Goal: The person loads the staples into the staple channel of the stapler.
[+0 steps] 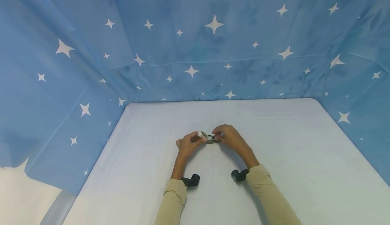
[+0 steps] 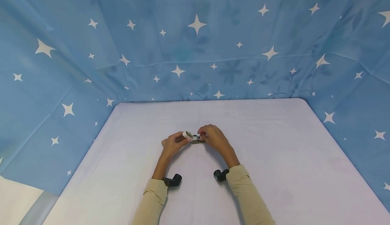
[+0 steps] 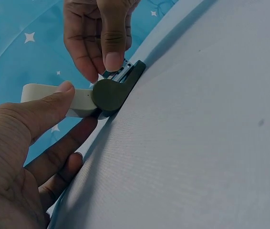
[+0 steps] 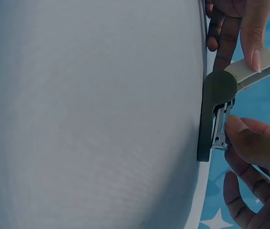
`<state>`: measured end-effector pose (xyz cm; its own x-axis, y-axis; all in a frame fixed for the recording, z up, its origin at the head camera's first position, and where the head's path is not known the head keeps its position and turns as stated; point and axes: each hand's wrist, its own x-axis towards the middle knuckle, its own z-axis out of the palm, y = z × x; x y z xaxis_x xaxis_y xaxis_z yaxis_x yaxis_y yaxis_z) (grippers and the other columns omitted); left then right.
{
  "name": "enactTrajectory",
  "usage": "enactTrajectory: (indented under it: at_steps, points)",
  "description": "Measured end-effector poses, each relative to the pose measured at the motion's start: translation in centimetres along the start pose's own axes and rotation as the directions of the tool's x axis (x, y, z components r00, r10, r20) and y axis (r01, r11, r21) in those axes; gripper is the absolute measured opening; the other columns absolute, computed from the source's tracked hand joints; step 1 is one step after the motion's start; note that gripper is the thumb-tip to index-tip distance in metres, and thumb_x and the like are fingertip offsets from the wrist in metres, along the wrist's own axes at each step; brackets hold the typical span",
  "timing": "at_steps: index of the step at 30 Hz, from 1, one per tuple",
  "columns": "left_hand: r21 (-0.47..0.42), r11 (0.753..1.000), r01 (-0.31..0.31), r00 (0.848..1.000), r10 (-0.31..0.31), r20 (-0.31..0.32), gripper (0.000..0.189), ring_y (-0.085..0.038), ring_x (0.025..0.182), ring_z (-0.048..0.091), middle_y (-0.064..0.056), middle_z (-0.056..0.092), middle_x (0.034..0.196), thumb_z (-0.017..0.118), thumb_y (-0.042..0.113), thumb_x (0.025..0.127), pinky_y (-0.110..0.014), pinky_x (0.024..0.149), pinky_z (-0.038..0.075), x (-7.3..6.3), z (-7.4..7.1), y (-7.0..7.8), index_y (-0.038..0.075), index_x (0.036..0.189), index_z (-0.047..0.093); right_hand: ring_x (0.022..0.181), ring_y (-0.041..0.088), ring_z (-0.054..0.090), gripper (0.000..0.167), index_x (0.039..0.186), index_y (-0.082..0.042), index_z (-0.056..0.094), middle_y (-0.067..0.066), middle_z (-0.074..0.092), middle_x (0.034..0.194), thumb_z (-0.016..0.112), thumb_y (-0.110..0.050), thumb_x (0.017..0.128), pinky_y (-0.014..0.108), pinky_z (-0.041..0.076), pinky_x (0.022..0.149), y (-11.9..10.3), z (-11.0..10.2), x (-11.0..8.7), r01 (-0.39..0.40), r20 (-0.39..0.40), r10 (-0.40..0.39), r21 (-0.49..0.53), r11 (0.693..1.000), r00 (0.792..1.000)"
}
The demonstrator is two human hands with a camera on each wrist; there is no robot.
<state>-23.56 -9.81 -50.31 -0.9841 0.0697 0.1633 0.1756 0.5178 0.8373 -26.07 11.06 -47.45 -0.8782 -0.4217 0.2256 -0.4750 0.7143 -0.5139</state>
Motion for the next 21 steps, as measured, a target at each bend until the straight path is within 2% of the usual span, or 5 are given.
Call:
enactTrajectory:
  at_steps: [13,17,21]
  points:
    - [0.012,1.0,-0.002,1.0,0.002,-0.007,0.03,-0.023,0.105,0.067,0.0,0.077,0.099,0.076,0.04,0.083,-0.047,0.088,0.019,-0.06,-0.02,0.08,0.021,0.105,0.074,0.088,0.019,0.066,0.013,0.093,-0.01,0.075,0.001,0.074,0.088,0.078,-0.008,0.081,0.038,0.052,0.082,-0.4,-0.27,-0.01,0.041,0.004,-0.041,-0.119,0.992,0.999]
    - [0.008,1.0,-0.005,1.0,0.005,-0.005,0.03,-0.023,0.105,0.067,-0.001,0.077,0.099,0.076,0.04,0.083,-0.048,0.089,0.019,-0.07,-0.06,0.12,0.021,0.105,0.074,0.088,0.018,0.067,0.009,0.09,-0.011,0.075,0.001,0.074,0.087,0.078,-0.008,0.081,0.037,0.053,0.083,-0.24,-0.21,0.06,0.04,0.016,-0.039,-0.095,0.995,0.999]
    - [0.008,1.0,-0.004,1.0,0.004,0.0,0.03,-0.023,0.106,0.067,0.0,0.077,0.099,0.075,0.04,0.083,-0.047,0.089,0.018,-0.06,-0.03,0.11,0.021,0.106,0.074,0.087,0.017,0.068,0.007,0.088,-0.012,0.075,0.0,0.073,0.087,0.077,-0.009,0.082,0.036,0.053,0.081,0.01,-0.02,-0.02,0.0,0.02,0.0,0.001,1.0,1.0]
